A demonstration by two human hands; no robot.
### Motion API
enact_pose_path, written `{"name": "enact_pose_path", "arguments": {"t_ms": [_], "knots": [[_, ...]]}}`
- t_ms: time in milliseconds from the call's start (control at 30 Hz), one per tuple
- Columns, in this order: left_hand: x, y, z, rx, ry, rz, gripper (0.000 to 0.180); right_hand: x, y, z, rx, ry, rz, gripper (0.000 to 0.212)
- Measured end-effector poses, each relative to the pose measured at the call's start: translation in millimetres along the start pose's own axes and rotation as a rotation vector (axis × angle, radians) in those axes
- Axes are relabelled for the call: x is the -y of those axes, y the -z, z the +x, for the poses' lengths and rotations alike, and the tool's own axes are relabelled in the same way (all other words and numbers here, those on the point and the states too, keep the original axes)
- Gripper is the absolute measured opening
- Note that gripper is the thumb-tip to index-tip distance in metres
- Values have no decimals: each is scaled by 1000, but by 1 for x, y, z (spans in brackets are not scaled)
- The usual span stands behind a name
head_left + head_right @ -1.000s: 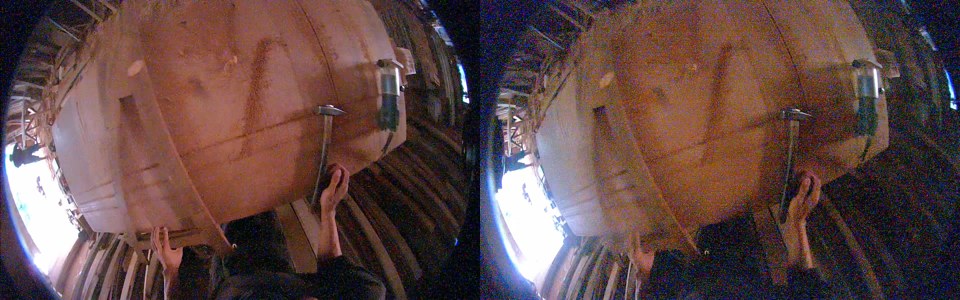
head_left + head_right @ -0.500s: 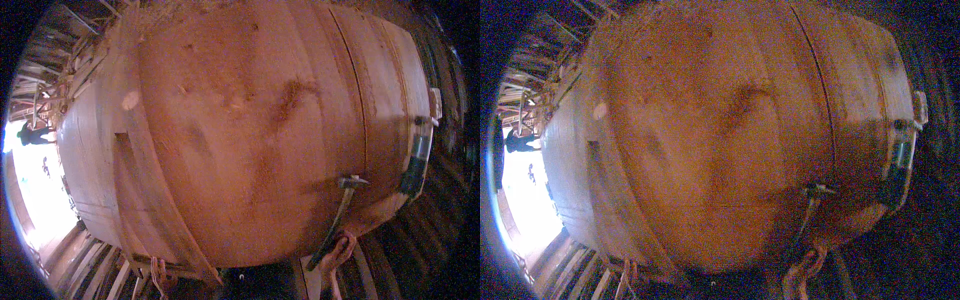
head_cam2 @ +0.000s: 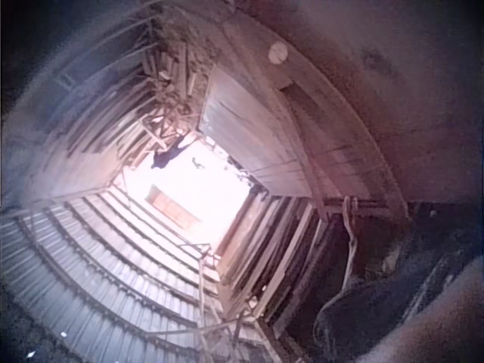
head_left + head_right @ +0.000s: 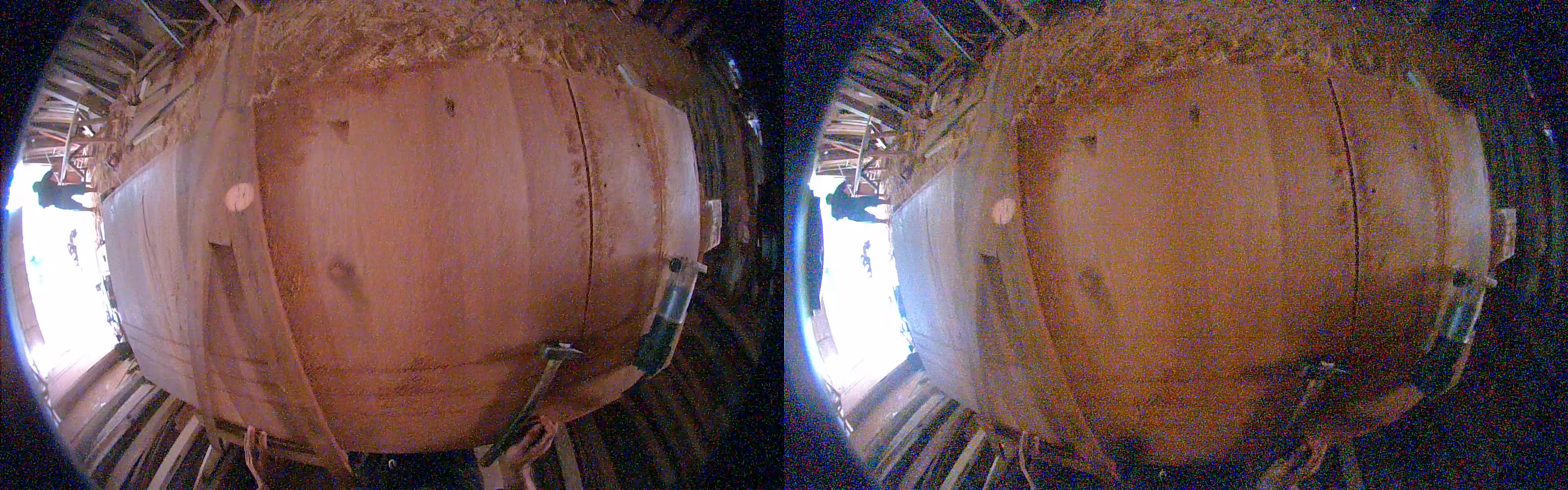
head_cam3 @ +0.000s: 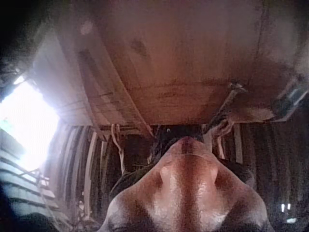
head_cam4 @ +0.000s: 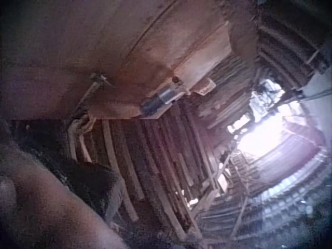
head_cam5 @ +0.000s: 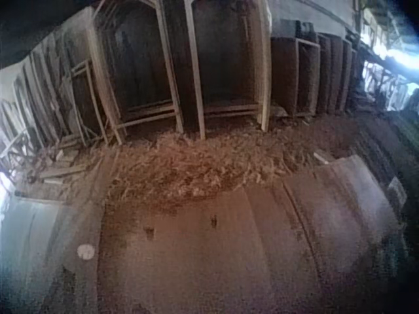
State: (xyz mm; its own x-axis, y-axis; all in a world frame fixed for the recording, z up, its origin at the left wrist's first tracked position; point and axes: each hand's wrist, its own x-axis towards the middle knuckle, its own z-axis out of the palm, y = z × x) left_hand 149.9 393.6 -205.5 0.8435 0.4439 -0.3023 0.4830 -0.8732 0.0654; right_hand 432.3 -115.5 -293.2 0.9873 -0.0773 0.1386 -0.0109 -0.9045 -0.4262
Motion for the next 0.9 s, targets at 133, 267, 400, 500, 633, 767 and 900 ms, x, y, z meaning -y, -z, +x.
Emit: {"name": "enact_pose_path", "arguments": {"t_ms": [133, 267, 400, 500, 633, 767, 900], "knots": [[1, -2, 11, 23, -19, -7, 63, -4, 8, 6, -29, 400, -343, 22], [-12, 8, -5, 36, 35, 9, 62, 9, 4, 24, 22, 395, -349, 21], [-16, 8, -2, 54, 52, 2, 62, 8, -12, 22, 37, 137, -165, 21], [-16, 7, 3, 56, 42, -7, 61, 10, -18, 27, 28, 72, -127, 21], [-15, 9, 0, 49, 43, -3, 60, 8, -25, 33, 15, 52, -92, 21], [-2, 8, 10, 26, 10, 3, 60, 7, -27, 35, -12, 51, -85, 21], [-3, 15, -9, 11, 42, 25, 59, -4, -12, 30, 16, 41, -50, 21]]}}
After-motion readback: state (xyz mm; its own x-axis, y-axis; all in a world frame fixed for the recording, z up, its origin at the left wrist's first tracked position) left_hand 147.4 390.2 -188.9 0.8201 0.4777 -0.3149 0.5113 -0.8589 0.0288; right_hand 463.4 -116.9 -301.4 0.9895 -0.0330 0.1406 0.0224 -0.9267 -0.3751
